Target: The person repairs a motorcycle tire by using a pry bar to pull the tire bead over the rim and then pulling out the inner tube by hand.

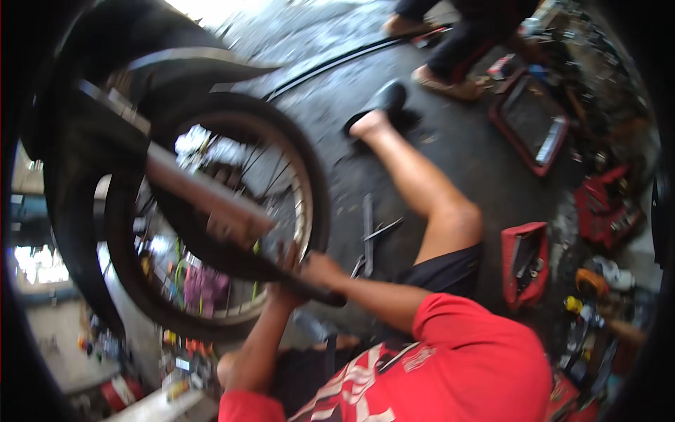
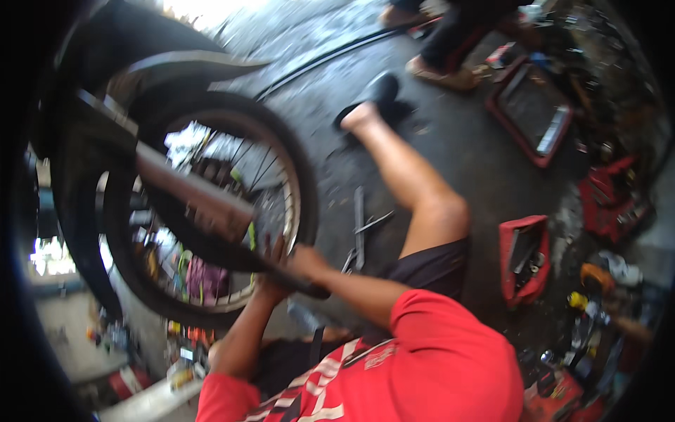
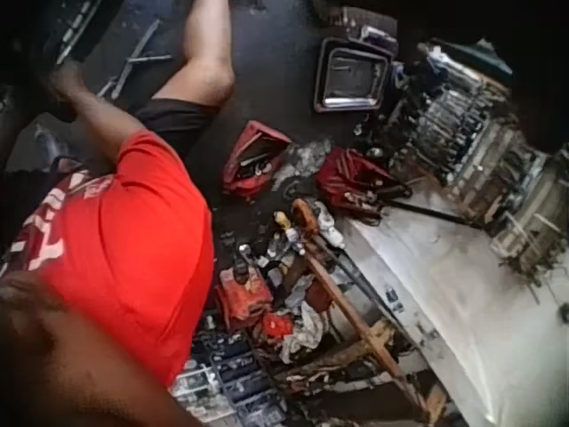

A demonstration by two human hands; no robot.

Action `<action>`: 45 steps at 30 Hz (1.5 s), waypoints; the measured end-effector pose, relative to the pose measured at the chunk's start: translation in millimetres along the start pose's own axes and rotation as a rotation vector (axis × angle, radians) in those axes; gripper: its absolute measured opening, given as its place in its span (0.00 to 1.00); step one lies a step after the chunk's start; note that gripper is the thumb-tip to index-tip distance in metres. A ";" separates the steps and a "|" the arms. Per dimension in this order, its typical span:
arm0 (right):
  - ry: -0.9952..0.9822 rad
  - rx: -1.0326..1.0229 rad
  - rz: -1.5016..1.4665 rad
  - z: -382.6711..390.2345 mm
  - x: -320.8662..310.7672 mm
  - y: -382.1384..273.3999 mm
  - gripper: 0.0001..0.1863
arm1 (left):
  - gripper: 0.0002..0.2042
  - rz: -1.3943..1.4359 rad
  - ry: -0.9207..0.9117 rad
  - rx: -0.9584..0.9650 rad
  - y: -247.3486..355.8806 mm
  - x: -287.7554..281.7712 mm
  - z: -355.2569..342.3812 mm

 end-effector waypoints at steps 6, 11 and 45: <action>0.059 0.131 -0.312 6.9 11.5 14.2 0.22 | 0.35 -0.541 -0.036 -0.154 0.2 2.1 -6.5; -0.064 0.199 -0.663 19.4 -1.3 6.6 0.22 | 0.37 -0.323 -0.100 -0.158 -2.0 9.8 -3.4; -0.038 -0.017 0.127 11.1 -54.9 -1.2 0.23 | 0.41 0.428 0.176 -0.178 13.5 -52.1 32.9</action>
Point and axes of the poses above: each hand's wrist, its own z-axis away from the middle knuckle, its own x-axis out of the palm, y = z × x, the point moved 6 cm from there along -z, towards the middle knuckle, and after that the axes turned 4 degrees about -z, right-handed, at the moved point
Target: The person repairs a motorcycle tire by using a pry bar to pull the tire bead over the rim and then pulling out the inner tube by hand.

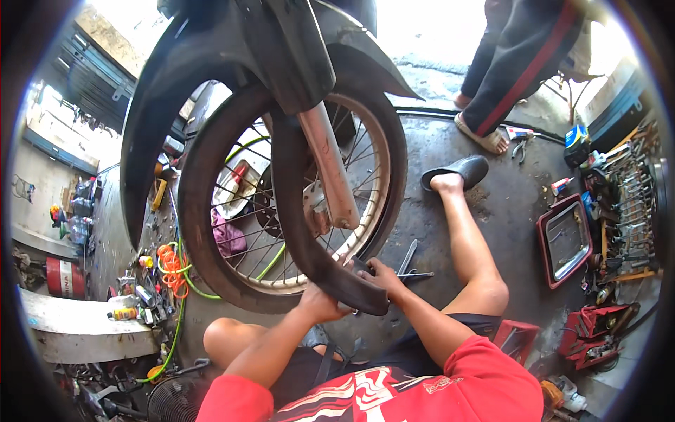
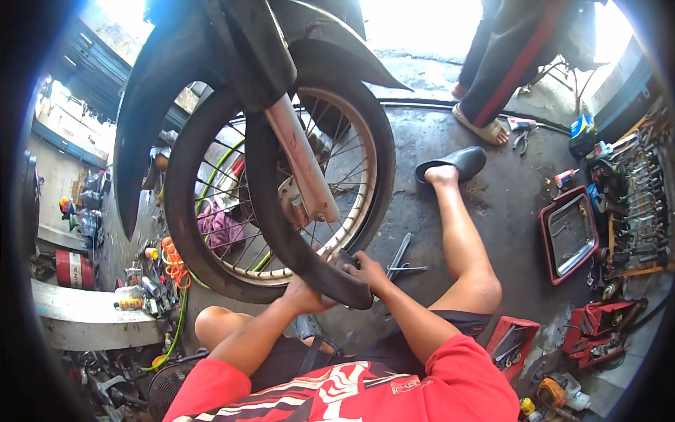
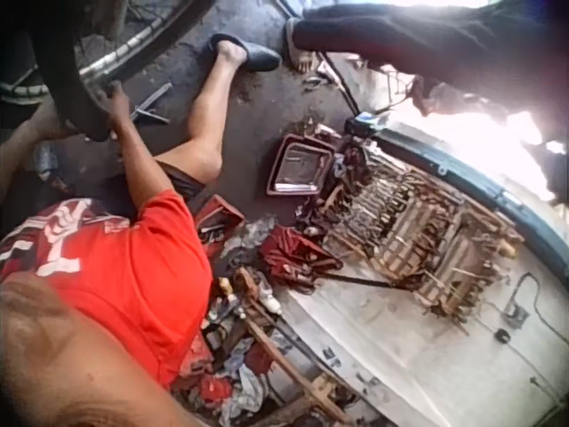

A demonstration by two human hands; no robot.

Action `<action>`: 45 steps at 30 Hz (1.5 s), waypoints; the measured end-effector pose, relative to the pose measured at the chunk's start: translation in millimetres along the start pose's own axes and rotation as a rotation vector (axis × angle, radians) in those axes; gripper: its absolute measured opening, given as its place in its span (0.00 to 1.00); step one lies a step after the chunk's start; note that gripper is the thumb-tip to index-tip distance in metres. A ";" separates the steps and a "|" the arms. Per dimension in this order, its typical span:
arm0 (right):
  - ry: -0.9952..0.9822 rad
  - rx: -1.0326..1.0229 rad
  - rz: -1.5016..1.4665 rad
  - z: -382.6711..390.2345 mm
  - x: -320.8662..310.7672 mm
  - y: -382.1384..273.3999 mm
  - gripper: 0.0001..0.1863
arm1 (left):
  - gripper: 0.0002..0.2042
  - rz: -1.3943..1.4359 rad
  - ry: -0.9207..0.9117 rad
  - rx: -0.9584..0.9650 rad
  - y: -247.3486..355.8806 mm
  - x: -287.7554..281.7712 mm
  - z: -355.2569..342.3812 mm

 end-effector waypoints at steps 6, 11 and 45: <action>0.270 -0.333 0.131 36.1 21.0 -25.0 0.22 | 0.38 1.271 0.095 -0.093 31.1 -20.5 48.9; 0.223 -0.369 0.099 66.5 67.9 -40.7 0.26 | 0.29 1.808 0.704 -0.436 -4.6 -71.3 89.4; 0.197 -0.241 0.175 6.2 18.3 22.1 0.37 | 0.50 -0.048 0.872 -0.836 -106.9 -189.3 132.3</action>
Point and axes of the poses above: each hand's wrist, its own z-axis away from the middle knuckle, its own x-axis out of the palm, y = z × x, the point moved 6 cm from there along -z, towards the middle knuckle, and after that the axes turned 4 degrees about -z, right-handed, at the moved point
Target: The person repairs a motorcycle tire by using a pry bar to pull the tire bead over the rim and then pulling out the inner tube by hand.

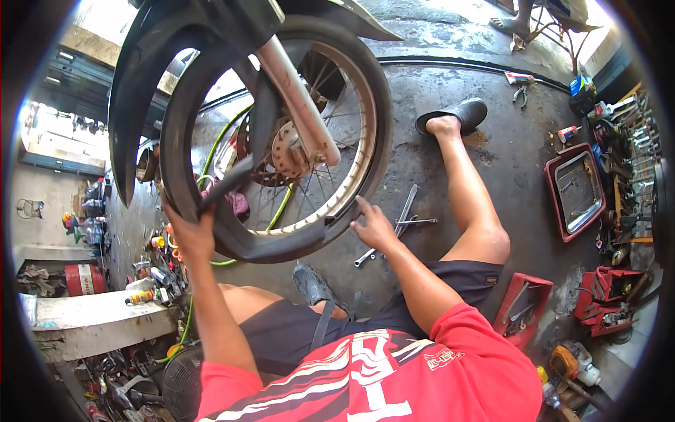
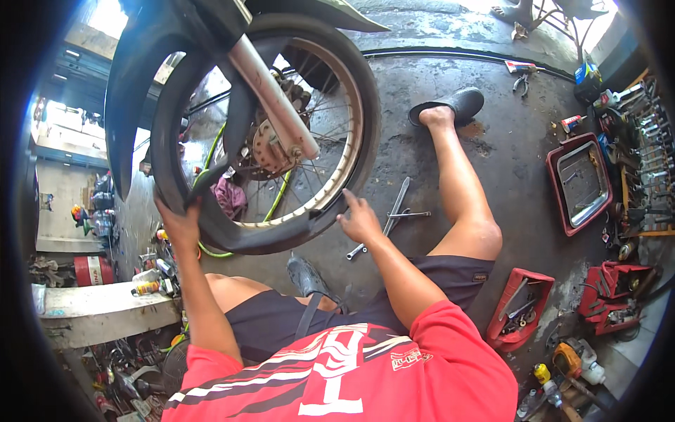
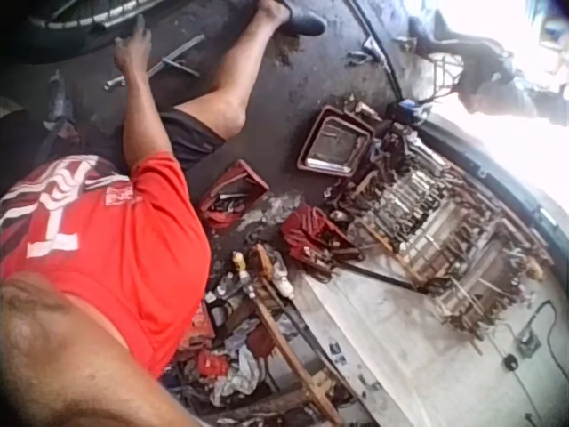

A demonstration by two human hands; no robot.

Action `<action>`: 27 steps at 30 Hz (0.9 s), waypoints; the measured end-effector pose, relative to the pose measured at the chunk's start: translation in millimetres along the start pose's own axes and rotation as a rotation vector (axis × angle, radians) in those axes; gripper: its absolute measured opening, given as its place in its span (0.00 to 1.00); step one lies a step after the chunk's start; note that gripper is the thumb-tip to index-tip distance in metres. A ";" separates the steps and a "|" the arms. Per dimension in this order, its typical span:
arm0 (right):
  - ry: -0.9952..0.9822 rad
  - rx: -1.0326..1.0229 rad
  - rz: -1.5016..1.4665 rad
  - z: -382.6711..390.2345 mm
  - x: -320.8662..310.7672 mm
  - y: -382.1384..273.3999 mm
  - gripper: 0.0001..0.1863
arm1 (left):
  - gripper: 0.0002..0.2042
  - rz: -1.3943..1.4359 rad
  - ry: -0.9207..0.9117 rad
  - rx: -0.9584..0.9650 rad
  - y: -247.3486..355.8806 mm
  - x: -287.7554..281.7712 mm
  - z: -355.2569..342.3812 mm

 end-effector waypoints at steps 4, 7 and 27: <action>-0.175 -0.215 0.092 28.3 49.6 -27.4 0.42 | 0.46 0.000 -0.122 0.148 66.1 -14.0 -85.2; -0.302 -0.301 -0.023 51.4 75.7 -65.1 0.42 | 0.43 -0.153 -0.054 0.260 130.7 -17.6 -102.8; 0.582 -1.025 0.371 -144.2 -177.9 -220.9 0.14 | 0.14 0.019 0.300 0.258 73.5 -36.7 7.5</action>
Point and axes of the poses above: each hand's wrist, its own z-axis away from the middle knuckle, its own x-axis out of the palm, y = z × x, the point moved 6 cm from there along -z, towards the middle knuckle, and after that the axes turned 4 degrees about -z, right-handed, at the moved point
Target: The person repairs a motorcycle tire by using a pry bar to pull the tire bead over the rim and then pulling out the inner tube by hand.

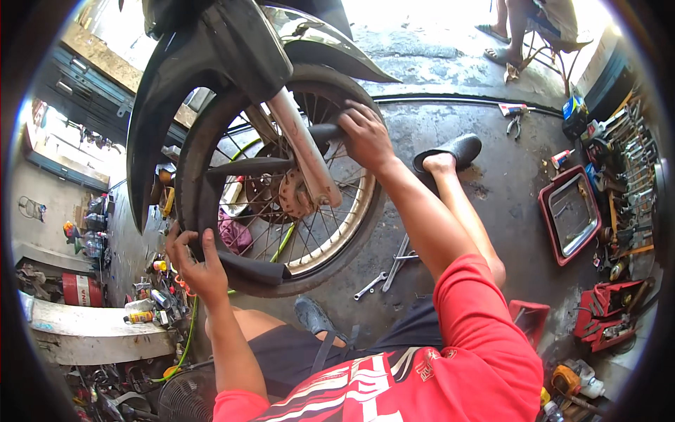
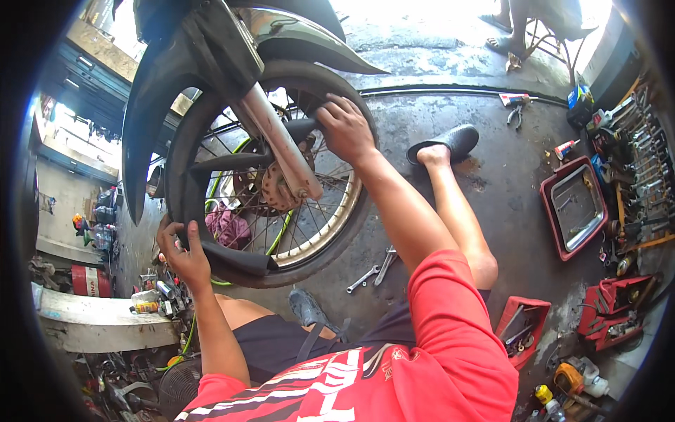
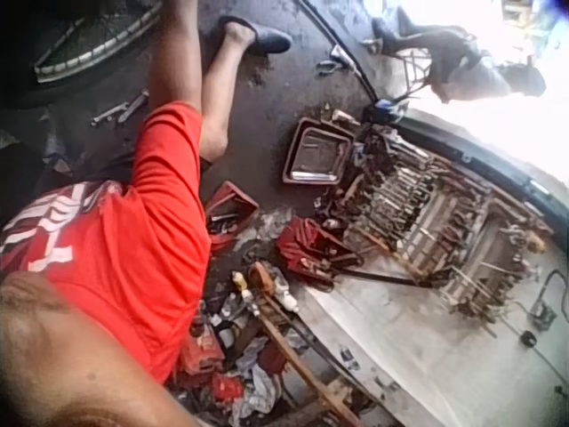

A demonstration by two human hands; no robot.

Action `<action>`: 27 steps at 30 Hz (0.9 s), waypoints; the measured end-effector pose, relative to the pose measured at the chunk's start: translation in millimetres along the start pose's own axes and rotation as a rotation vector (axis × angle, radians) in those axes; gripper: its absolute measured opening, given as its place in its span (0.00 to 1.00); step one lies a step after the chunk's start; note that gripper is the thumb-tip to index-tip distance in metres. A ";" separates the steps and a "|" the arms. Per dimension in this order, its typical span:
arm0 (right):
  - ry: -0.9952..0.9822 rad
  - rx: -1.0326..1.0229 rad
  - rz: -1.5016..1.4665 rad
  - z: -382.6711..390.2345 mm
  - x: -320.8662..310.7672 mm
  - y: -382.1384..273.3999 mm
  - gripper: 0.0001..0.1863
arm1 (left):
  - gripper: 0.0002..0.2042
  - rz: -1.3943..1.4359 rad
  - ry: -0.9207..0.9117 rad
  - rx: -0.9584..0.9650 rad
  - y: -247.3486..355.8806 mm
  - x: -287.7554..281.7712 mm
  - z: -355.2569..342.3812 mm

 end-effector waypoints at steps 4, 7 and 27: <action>-0.031 0.013 -0.171 42.4 -18.2 16.9 0.09 | 0.20 -0.039 -0.099 -0.006 2.6 0.6 10.3; -0.117 0.087 -0.254 64.0 -36.0 41.6 0.13 | 0.20 -0.015 -0.107 0.020 9.5 7.0 17.2; -0.301 0.302 -0.207 165.1 -11.6 21.4 0.09 | 0.28 0.297 -0.034 0.138 -3.3 -5.2 -21.9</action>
Point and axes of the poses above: each hand's wrist, its own z-axis away from the middle knuckle, its own x-axis out of the palm, y = z × x, the point moved 6 cm from there along -z, towards the middle knuckle, and after that the axes turned 4 degrees about -z, right-handed, at the moved point
